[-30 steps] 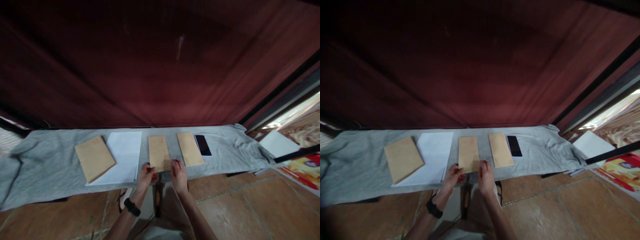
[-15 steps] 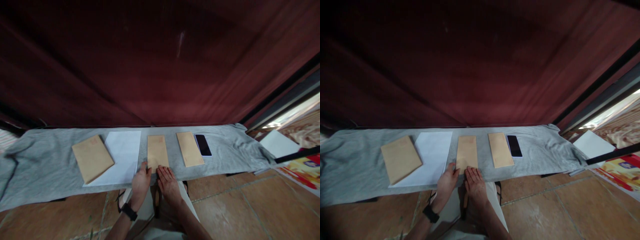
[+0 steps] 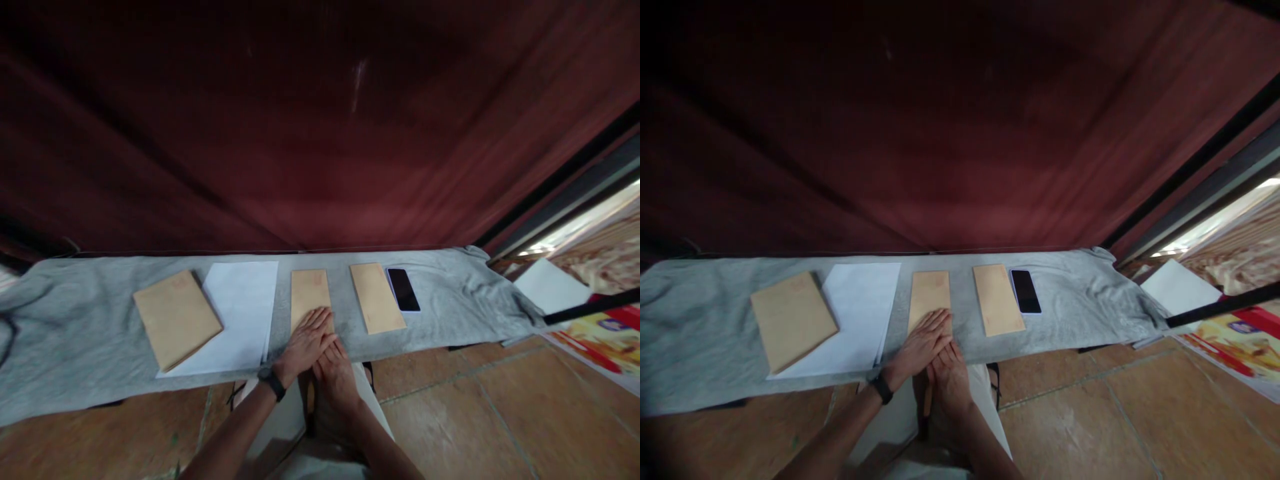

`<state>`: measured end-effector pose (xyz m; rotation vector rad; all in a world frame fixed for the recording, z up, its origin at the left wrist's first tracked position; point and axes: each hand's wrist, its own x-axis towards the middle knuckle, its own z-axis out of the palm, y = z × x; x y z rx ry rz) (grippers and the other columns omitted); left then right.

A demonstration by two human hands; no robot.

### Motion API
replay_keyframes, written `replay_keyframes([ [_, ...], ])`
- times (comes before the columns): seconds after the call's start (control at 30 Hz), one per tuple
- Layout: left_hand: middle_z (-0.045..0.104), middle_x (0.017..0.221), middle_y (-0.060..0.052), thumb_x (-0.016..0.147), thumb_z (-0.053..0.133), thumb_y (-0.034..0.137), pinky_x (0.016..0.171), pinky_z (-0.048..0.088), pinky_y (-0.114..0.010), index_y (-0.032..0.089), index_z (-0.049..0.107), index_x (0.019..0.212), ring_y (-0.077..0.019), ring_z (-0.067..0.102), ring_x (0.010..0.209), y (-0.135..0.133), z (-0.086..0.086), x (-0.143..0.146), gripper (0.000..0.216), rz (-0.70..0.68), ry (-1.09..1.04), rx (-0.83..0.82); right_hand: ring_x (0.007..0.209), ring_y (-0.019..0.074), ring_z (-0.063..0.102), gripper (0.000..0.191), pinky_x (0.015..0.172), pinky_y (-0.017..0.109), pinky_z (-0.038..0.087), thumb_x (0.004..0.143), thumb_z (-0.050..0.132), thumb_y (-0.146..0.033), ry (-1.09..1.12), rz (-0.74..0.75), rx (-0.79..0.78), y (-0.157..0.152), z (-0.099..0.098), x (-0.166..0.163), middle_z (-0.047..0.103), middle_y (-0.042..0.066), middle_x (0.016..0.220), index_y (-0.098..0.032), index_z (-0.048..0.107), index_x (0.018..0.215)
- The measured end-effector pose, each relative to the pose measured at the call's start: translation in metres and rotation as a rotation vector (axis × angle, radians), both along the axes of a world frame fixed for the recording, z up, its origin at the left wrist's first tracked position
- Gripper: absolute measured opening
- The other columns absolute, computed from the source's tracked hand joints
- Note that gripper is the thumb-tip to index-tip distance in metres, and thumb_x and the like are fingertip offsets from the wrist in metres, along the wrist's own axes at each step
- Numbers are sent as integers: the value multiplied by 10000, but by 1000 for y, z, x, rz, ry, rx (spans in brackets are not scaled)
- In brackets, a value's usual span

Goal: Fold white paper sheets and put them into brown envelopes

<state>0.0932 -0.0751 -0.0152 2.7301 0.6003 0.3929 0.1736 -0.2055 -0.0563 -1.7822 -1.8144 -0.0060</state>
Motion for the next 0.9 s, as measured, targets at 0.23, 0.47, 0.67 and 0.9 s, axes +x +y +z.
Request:
replay_keyframes([
  [0.23,403,1601,-116,1035,352,428,1258,205,-449,160,410,1525,-217,321,1507,46,-4,22,562,14,90,61,1372,232,502,482,1186,465,376,987,479,-186,-3,-38,-17,-2,17,0,607,100,1425,-184,507,1469],
  [0.47,405,1598,-138,1017,358,425,1255,172,-472,129,403,1529,-257,301,1514,77,-3,43,593,93,109,97,1398,215,474,532,1191,450,373,987,458,-168,-11,-27,-27,-3,20,1,564,83,1479,-199,444,1518],
  [0.67,420,1591,-124,1009,364,408,1253,174,-484,155,401,1534,-255,297,1516,81,-4,45,584,102,102,87,1403,205,469,531,1199,433,364,976,470,-159,-8,-38,-45,-3,22,0,561,72,1482,-208,464,1504],
  [0.9,400,1599,-127,1036,338,428,1243,235,-434,145,394,1534,-216,324,1506,56,-4,11,576,-9,112,54,1385,226,492,517,1183,460,387,992,457,-193,9,-22,-29,-3,21,1,578,86,1462,-197,454,1509],
])
